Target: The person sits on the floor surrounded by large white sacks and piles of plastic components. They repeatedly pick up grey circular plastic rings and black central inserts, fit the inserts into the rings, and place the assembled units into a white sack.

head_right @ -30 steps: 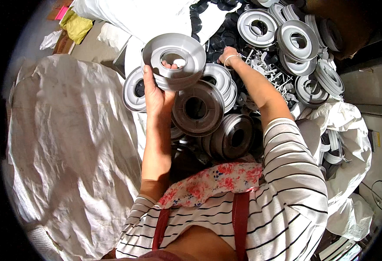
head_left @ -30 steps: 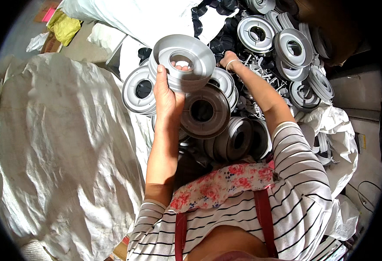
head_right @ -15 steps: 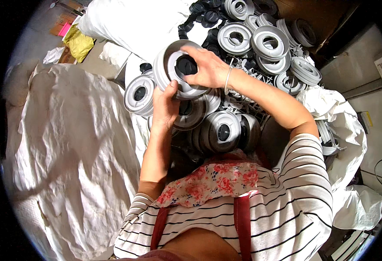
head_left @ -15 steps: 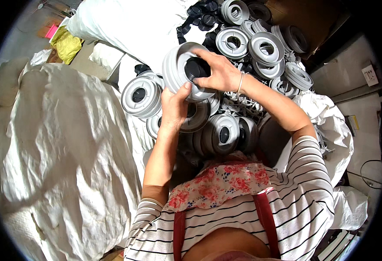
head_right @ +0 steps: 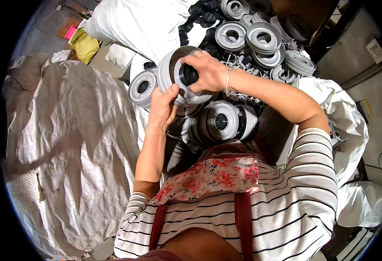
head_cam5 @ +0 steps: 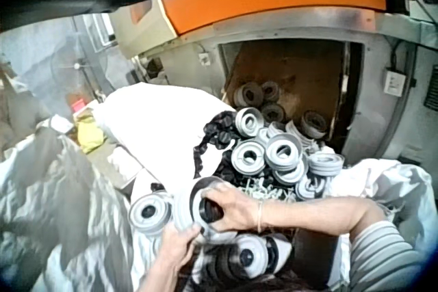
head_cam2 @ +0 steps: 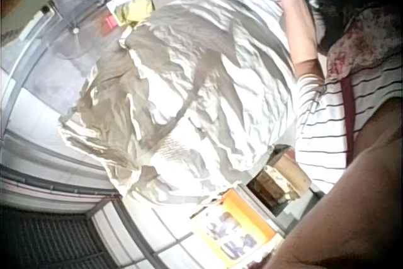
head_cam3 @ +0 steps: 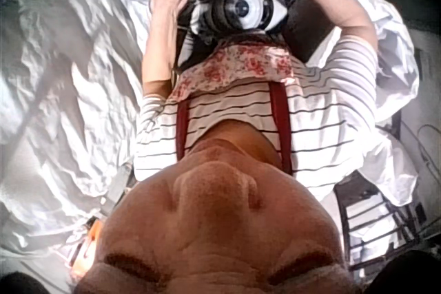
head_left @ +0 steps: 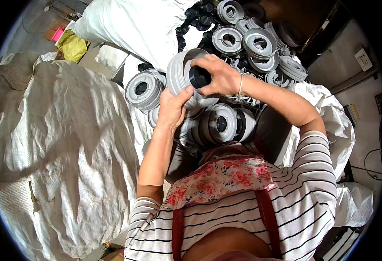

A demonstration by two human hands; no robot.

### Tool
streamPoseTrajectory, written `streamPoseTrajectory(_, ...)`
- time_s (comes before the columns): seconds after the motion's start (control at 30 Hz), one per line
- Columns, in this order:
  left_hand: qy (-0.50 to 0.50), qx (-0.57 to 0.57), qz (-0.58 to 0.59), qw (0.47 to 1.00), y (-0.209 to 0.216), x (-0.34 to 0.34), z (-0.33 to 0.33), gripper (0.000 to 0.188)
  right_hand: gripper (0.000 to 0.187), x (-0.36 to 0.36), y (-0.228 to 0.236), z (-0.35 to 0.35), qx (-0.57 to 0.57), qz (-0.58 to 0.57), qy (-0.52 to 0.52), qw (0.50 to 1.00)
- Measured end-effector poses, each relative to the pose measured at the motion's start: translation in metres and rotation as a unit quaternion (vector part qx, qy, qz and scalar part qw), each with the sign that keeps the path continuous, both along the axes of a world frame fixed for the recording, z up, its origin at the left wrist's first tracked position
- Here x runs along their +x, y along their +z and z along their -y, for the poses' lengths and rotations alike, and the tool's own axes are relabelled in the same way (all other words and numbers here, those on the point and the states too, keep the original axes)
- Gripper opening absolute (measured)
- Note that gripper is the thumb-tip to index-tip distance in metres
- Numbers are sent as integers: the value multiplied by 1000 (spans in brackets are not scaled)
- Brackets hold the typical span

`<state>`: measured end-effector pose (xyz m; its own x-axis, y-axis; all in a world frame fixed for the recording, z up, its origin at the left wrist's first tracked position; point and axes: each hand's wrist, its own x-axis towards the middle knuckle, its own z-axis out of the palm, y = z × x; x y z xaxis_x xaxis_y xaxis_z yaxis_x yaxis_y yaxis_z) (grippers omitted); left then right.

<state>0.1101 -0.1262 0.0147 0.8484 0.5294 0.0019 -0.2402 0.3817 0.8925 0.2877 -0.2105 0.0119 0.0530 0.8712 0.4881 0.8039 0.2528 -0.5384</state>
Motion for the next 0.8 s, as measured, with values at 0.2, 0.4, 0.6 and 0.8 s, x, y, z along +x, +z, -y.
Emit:
streamPoseTrajectory(0.2, 70, 344, -193, 916, -6, -9, 15, 72, 45, -8, -1, 0, -109, -475, -26, 873)
streamPoseTrajectory(0.4, 39, 634, -60, 770, -26, -20, -11, 91, 35, -5, -12, 3, -171, -715, 125, 667)
streamPoseTrajectory(0.6, -36, 668, -108, 736, -16, -31, -27, 87, 33, 6, -31, -7, -177, -803, 186, 538)
streamPoseTrajectory(0.8, -19, 460, -266, 847, -37, -27, -6, 78, 29, -7, -48, -28, -164, -689, 128, 694)
